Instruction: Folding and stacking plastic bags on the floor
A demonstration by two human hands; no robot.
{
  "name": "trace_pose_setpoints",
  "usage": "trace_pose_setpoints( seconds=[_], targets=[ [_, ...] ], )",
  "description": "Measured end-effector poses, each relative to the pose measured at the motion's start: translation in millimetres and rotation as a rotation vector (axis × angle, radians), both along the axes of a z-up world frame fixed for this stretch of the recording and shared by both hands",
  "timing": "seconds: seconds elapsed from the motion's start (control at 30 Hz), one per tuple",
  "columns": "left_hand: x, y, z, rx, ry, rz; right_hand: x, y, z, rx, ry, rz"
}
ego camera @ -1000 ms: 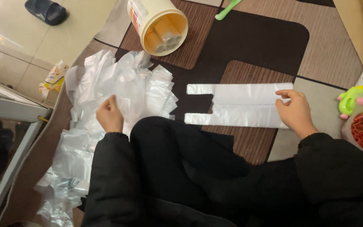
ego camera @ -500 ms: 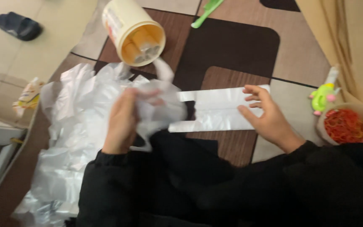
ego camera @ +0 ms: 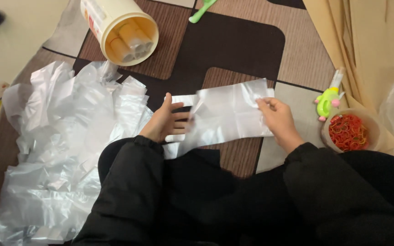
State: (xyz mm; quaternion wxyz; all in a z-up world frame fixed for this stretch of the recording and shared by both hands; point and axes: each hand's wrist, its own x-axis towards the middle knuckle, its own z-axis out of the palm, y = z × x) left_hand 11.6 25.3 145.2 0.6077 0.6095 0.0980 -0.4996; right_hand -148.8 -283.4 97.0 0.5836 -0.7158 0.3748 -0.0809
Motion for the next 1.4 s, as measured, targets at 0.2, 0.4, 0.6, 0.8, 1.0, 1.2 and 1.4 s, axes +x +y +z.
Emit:
trace_pose_setpoints(
  seconds=[0.2,0.4,0.6,0.8,1.0,1.2,1.4],
  targets=[
    [24.7,6.3,-105.7,0.352,-0.388,-0.03,6.5,-51.2,-77.3,-0.38,0.034,0.013],
    [5.8,3.1,-152.6,0.601,-0.838,-0.417,1.5,-46.0,-72.0,-0.471,0.072,-0.046],
    [-17.9,-19.6,-119.2,0.644,-0.893,-0.858,2.9,-51.4,-78.8,-0.485,0.054,-0.082],
    [-13.8,-31.1,-92.2,0.664,-0.903,-0.806,5.3,-38.3,-70.6,-0.456,0.048,0.028],
    [-14.2,-31.9,-85.6,0.734,-0.854,-0.748,2.8,-31.3,-55.2,-0.477,0.08,0.073],
    [-16.6,-31.5,-77.9,0.855,-0.819,-0.597,2.8,-46.7,-71.8,-0.545,0.069,0.065],
    [-25.3,-37.1,-59.8,0.578,-1.011,-0.609,4.8,-34.5,-52.7,-0.563,0.062,0.103]
  ],
)
